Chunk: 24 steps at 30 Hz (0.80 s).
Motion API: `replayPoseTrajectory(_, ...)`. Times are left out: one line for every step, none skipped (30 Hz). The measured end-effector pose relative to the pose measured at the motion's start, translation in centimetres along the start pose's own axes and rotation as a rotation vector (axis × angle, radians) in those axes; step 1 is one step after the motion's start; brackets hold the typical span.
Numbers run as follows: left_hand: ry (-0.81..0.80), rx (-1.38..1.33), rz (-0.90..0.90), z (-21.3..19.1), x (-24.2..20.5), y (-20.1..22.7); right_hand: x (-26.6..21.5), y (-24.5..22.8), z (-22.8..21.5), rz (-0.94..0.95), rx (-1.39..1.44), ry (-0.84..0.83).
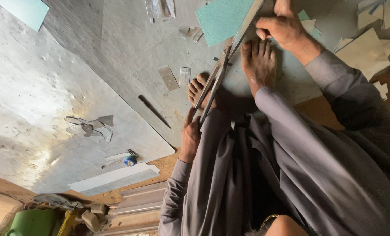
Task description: The person sits on the floor and uses large shears to cut rectangular sheets of light-colored material into smaller pieces. The person repeatedly picks up sheets, positions them in the shears, and cuts them, then sets the cut pieces aside on the floor.
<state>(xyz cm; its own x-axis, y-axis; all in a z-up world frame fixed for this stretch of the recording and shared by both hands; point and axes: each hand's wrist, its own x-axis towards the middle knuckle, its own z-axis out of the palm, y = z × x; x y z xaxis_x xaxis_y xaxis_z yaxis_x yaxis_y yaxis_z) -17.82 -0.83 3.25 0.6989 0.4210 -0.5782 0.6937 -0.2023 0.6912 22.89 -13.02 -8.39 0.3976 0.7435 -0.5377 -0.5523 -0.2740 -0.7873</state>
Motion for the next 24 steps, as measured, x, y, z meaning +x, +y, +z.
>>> replayPoseTrajectory(-0.006, -0.005, 0.014, -0.3, 0.0, 0.3, 0.0, 0.1, 0.0, 0.002, 0.007, -0.002)
replayPoseTrajectory(-0.013, -0.011, 0.03, -0.6, 0.1, 0.6, 0.0, 0.2, -0.1, 0.003, 0.014, -0.002)
replayPoseTrajectory(-0.027, -0.028, 0.028, -0.9, 0.1, 1.0, 0.0, 0.3, -0.1, -0.012, 0.009, -0.002)
replayPoseTrajectory(-0.039, -0.045, 0.027, -1.2, 0.2, 1.3, 0.0, 0.2, 0.0, -0.026, 0.004, -0.003)
replayPoseTrajectory(-0.052, -0.063, 0.026, -1.4, 0.3, 1.5, 0.0, 0.1, 0.0, -0.04, -0.002, -0.004)
replayPoseTrajectory(-0.059, -0.063, 0.025, -1.6, 0.4, 1.7, 0.0, 0.0, 0.2, -0.051, -0.022, -0.009)
replayPoseTrajectory(-0.065, -0.063, 0.025, -1.7, 0.4, 1.8, 0.0, -0.2, 0.4, -0.063, -0.041, -0.014)
replayPoseTrajectory(-0.071, -0.065, 0.026, -1.8, 0.4, 1.8, -0.1, -0.4, 0.5, -0.075, -0.062, -0.019)
replayPoseTrajectory(-0.064, -0.038, 0.04, -1.8, 0.5, 1.8, -0.2, -0.6, 0.6, -0.06, -0.054, -0.015)
replayPoseTrajectory(-0.058, -0.012, 0.051, -1.7, 0.5, 1.7, -0.3, -0.8, 0.7, -0.041, -0.045, -0.013)
replayPoseTrajectory(-0.051, 0.014, 0.061, -1.6, 0.5, 1.7, -0.5, -1.0, 0.8, -0.023, -0.036, -0.01)
replayPoseTrajectory(-0.02, 0.024, 0.051, -1.4, 0.6, 1.6, -0.5, -1.1, 0.9, -0.031, -0.036, -0.005)
replayPoseTrajectory(0.012, 0.034, 0.04, -1.2, 0.7, 1.5, -0.5, -1.2, 1.0, -0.038, -0.035, 0.0)
replayPoseTrajectory(0.044, 0.044, 0.03, -0.9, 0.7, 1.4, -0.6, -1.2, 1.0, -0.046, -0.035, 0.005)
replayPoseTrajectory(0.029, 0.059, -0.017, -0.9, 0.9, 1.2, -0.5, -1.1, 1.0, -0.031, -0.048, 0.029)
replayPoseTrajectory(0.013, 0.073, -0.062, -0.8, 1.1, 1.0, -0.6, -0.8, 0.9, -0.015, -0.061, 0.055)
replayPoseTrajectory(-0.004, 0.087, -0.108, -0.7, 1.2, 0.9, -0.5, -0.6, 0.8, 0.001, -0.074, 0.081)
replayPoseTrajectory(-0.005, 0.117, -0.082, -0.7, 1.3, 0.8, -0.4, -0.3, 0.7, 0.001, -0.068, 0.069)
replayPoseTrajectory(-0.006, 0.146, -0.055, -0.7, 1.5, 0.6, -0.2, 0.1, 0.6, 0.002, -0.062, 0.057)
replayPoseTrajectory(-0.011, 0.176, -0.03, -0.7, 1.6, 0.5, -0.2, 0.4, 0.4, 0.006, -0.055, 0.049)
replayPoseTrajectory(0.001, 0.177, -0.045, -0.5, 1.7, 0.4, -0.2, 0.7, 0.2, -0.011, -0.037, 0.048)
replayPoseTrajectory(0.014, 0.18, -0.059, -0.4, 1.9, 0.2, -0.1, 1.0, 0.2, -0.029, -0.019, 0.047)
replayPoseTrajectory(0.026, 0.184, -0.074, -0.4, 2.0, 0.0, 0.0, 1.2, 0.3, -0.048, -0.001, 0.046)
replayPoseTrajectory(0.054, 0.181, -0.074, -0.2, 2.2, -0.2, 0.0, 1.2, 0.3, -0.036, 0.014, 0.058)
